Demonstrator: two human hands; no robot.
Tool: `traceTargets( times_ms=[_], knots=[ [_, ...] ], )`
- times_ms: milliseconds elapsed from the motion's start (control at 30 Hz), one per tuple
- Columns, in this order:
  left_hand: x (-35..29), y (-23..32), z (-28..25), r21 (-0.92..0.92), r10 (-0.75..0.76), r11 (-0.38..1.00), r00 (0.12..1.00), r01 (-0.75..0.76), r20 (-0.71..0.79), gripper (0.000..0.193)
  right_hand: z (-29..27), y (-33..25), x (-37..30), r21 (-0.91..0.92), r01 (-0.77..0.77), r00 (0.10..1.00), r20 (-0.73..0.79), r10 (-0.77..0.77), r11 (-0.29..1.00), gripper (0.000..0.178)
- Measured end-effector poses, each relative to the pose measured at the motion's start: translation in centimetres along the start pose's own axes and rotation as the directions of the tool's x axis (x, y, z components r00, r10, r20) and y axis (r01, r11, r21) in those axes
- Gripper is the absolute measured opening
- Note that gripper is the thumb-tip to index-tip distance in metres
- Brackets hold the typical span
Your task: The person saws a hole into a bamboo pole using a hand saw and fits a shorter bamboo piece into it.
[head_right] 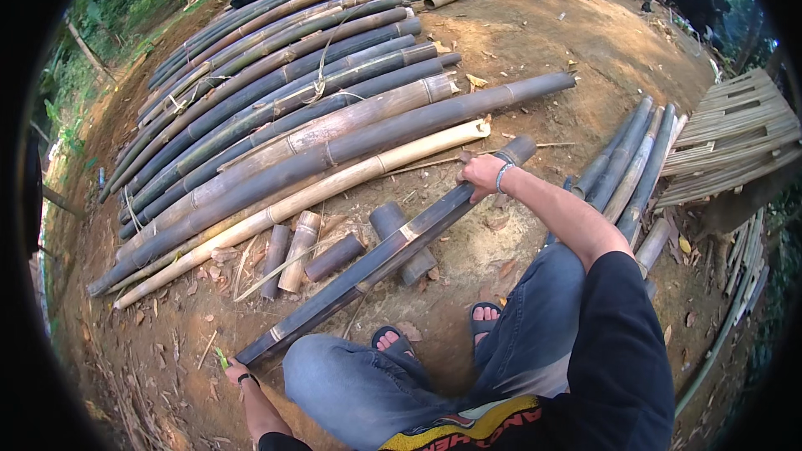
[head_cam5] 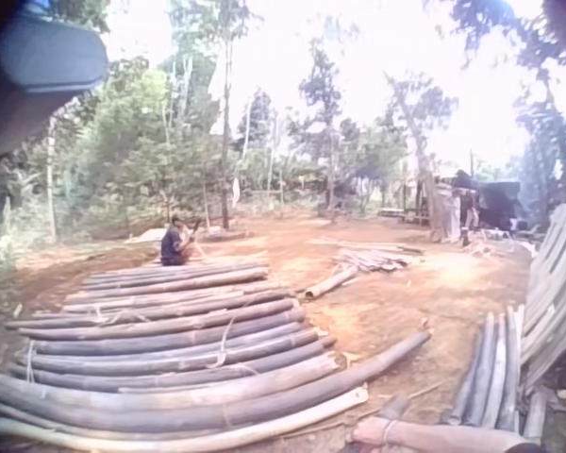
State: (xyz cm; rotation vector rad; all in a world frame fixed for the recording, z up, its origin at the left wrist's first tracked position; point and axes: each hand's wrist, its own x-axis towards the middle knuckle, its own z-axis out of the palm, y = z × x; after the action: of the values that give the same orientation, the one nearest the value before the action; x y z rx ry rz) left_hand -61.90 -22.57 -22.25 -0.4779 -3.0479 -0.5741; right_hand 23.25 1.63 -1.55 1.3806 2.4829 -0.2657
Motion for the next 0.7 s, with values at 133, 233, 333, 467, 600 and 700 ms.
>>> traceTargets(
  times_ms=[133, 233, 333, 467, 600, 700],
  knots=[
    [-0.1, 0.1, -0.9, 0.024, -0.035, 0.999, 0.999, 0.036, -0.035, 0.063, -0.1, -0.3, 0.9, 0.005, 0.003, 1.000, 0.006, -0.003, 1.000, 0.052],
    [-1.5, 1.1, -0.8, 0.022, -0.025, 0.999, 1.000, 0.025, 0.006, 0.062, 0.0, -0.2, 0.0, 0.027, -0.021, 1.000, 0.022, 0.020, 0.999, 0.069],
    [-1.3, 0.8, -1.2, 0.012, -0.020, 1.000, 1.000, 0.021, -0.022, 0.062, -0.5, -1.6, 0.1, -0.002, 0.046, 0.998, -0.049, -0.046, 0.999, 0.089],
    [-0.5, 0.3, -0.9, -0.001, -0.001, 1.000, 0.998, 0.001, -0.070, 0.060, -0.5, -3.5, 0.7, -0.030, 0.148, 0.986, -0.066, -0.150, 0.989, 0.101],
    [-0.7, 0.2, -0.7, -0.019, -0.005, 1.000, 0.998, 0.004, -0.067, 0.057, 0.3, -4.9, 1.2, -0.100, 0.174, 0.981, -0.064, -0.181, 0.980, 0.102],
    [-1.4, 0.6, -0.4, -0.017, 0.001, 1.000, 0.998, -0.002, -0.060, 0.057, 1.4, -4.9, 1.3, -0.121, 0.166, 0.983, -0.055, -0.173, 0.979, 0.097]
  ],
)
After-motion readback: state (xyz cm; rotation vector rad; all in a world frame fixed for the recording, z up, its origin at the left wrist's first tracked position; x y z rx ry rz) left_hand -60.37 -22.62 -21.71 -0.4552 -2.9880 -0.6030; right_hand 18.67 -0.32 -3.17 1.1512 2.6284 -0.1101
